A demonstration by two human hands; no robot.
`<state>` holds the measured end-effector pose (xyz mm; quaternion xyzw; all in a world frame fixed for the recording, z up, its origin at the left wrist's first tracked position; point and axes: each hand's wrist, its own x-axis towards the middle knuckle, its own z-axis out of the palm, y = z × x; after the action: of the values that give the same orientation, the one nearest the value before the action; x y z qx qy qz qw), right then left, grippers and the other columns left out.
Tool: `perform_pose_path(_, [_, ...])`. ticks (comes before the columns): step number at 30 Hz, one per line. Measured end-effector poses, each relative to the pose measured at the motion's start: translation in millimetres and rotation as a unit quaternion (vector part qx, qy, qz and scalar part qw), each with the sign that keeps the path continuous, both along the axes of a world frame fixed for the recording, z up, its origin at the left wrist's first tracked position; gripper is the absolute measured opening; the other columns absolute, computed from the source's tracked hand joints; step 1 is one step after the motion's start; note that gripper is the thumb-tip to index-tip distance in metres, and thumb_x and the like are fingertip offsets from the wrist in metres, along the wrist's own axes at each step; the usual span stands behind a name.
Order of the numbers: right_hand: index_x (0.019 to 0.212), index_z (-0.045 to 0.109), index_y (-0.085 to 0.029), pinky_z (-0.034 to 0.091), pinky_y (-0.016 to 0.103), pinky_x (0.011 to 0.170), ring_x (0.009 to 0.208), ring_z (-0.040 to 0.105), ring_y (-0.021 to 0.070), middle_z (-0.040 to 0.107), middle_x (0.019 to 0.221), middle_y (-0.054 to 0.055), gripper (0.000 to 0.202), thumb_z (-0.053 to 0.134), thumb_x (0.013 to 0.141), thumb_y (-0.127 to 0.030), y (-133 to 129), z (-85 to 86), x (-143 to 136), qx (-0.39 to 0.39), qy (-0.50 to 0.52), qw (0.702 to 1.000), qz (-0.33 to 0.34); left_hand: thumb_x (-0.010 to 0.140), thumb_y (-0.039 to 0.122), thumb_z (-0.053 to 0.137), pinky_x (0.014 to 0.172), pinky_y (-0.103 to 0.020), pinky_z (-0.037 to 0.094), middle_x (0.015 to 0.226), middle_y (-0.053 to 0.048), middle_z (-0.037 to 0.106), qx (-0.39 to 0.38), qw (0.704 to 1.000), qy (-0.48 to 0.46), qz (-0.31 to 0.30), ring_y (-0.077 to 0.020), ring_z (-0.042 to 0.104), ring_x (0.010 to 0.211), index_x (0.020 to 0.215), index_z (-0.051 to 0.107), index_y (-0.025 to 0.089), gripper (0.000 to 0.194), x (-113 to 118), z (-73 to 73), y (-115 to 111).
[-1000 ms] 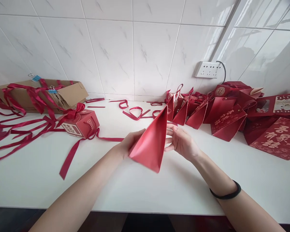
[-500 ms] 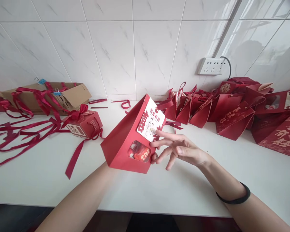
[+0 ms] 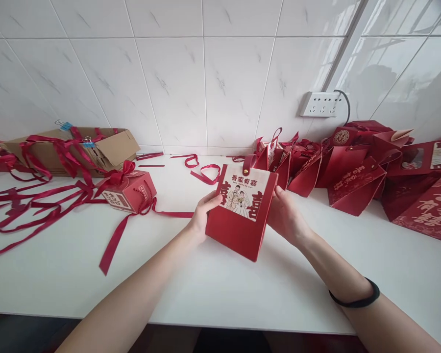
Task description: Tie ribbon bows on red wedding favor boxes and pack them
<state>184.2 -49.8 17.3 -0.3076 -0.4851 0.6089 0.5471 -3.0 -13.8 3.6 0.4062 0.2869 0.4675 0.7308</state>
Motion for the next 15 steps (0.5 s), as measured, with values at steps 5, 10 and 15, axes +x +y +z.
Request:
perform_pose_path(5, [0.108, 0.065, -0.023, 0.049, 0.039, 0.088, 0.107, 0.06, 0.026, 0.067, 0.114, 0.008, 0.043, 0.057, 0.082, -0.056, 3.0, -2.6, 0.9, -0.017, -0.017, 0.999, -0.031, 0.073, 0.037, 0.071, 0.074, -0.032, 0.05, 0.096, -0.003, 0.07, 0.068, 0.995, 0.037, 0.068, -0.0243, 0.065, 0.09, 0.093, 0.066, 0.02, 0.027, 0.8, -1.7, 1.8])
perform_pose_path(10, [0.083, 0.066, -0.021, 0.049, 0.033, 0.075, 0.085, 0.062, 0.0218, 0.068, 0.086, 0.005, 0.038, 0.058, 0.08, -0.058, 1.0, -4.6, 0.0, 0.023, -0.049, 0.993, -0.101, 0.074, 0.04, 0.069, 0.068, -0.028, 0.046, 0.086, -0.002, 0.067, 0.183, 0.972, 0.094, 0.117, -0.0195, 0.061, 0.078, 0.091, 0.062, 0.02, 0.027, -0.1, -1.5, -3.1])
perform_pose_path(15, [0.061, 0.05, -0.021, 0.035, 0.027, 0.053, 0.057, 0.043, 0.0145, 0.052, 0.061, 0.0, 0.045, 0.053, 0.082, -0.061, -5.3, -6.4, -1.3, 0.128, -0.186, 0.929, -0.294, 0.075, 0.036, 0.067, 0.072, -0.029, 0.045, 0.081, -0.003, 0.059, 0.333, 0.917, 0.162, 0.147, -0.018, 0.055, 0.075, 0.082, 0.059, 0.02, 0.019, 1.3, -2.0, -11.7])
